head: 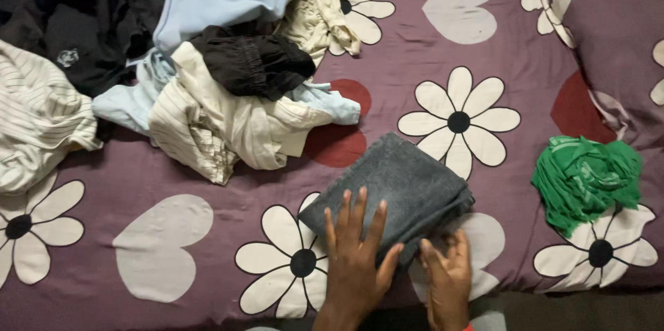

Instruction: The person folds a green shirt, a pair of jeans, and a striped shirt by hand on a floral bedspread and places each item onto a white surface nearby.

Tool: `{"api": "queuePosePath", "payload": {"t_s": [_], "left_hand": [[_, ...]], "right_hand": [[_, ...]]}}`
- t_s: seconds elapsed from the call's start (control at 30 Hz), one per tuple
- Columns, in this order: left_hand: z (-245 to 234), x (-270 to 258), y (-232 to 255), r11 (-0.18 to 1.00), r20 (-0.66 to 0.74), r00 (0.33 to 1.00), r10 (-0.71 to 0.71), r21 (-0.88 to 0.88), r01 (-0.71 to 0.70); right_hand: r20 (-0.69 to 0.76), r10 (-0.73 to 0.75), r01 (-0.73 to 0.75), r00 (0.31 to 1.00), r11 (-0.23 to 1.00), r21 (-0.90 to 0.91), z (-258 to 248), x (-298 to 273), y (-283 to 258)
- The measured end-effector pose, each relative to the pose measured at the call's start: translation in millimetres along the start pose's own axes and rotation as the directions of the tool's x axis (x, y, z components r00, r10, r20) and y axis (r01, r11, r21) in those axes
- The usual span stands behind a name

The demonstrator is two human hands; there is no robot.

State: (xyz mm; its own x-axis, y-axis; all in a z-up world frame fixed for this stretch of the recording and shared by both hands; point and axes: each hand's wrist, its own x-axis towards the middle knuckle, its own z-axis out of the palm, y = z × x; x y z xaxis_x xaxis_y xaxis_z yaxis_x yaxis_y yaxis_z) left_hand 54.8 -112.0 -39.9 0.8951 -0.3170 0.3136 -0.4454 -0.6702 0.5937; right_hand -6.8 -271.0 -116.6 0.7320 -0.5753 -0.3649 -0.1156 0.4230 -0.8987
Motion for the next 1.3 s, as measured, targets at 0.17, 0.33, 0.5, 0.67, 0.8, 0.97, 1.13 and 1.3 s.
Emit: {"api": "queuePosePath", "payload": {"t_s": [0.17,0.33,0.5,0.67,0.8,0.97,1.13,1.3], "left_hand": [[18,35,-16,0.988,-0.065,0.997,-0.032,0.149,0.041],[48,60,-23,0.984,0.209,0.978,0.013,0.172,-0.05],[63,50,-21,0.976,0.382,0.924,-0.011,0.206,-0.073],[67,38,-18,0.971,0.407,0.91,0.084,0.172,-0.166],[57,36,-39,0.967,0.336,0.941,0.041,0.223,-0.122],[48,29,-51,0.956,0.137,0.987,-0.081,0.292,0.038],[49,30,-63,0.961,0.211,0.973,-0.094,0.274,0.034],[51,34,-66,0.968,0.178,0.982,-0.069,0.25,0.023]], "right_hand": [[0.086,-0.684,0.653,0.725,0.641,-0.404,10,-4,-29],[0.51,-0.705,0.821,0.492,0.182,-0.541,57,26,-88],[0.711,-0.364,0.702,0.602,-0.182,-0.688,84,84,-69],[0.687,-0.338,0.708,0.643,-0.078,-0.702,37,94,-45],[0.753,-0.288,0.757,0.591,-0.124,-0.642,35,106,-45],[0.795,-0.342,0.771,0.5,-0.242,-0.589,56,106,-49],[0.729,-0.462,0.796,0.505,-0.078,-0.601,62,104,-43],[0.689,-0.486,0.779,0.537,-0.028,-0.626,64,107,-41]]}}
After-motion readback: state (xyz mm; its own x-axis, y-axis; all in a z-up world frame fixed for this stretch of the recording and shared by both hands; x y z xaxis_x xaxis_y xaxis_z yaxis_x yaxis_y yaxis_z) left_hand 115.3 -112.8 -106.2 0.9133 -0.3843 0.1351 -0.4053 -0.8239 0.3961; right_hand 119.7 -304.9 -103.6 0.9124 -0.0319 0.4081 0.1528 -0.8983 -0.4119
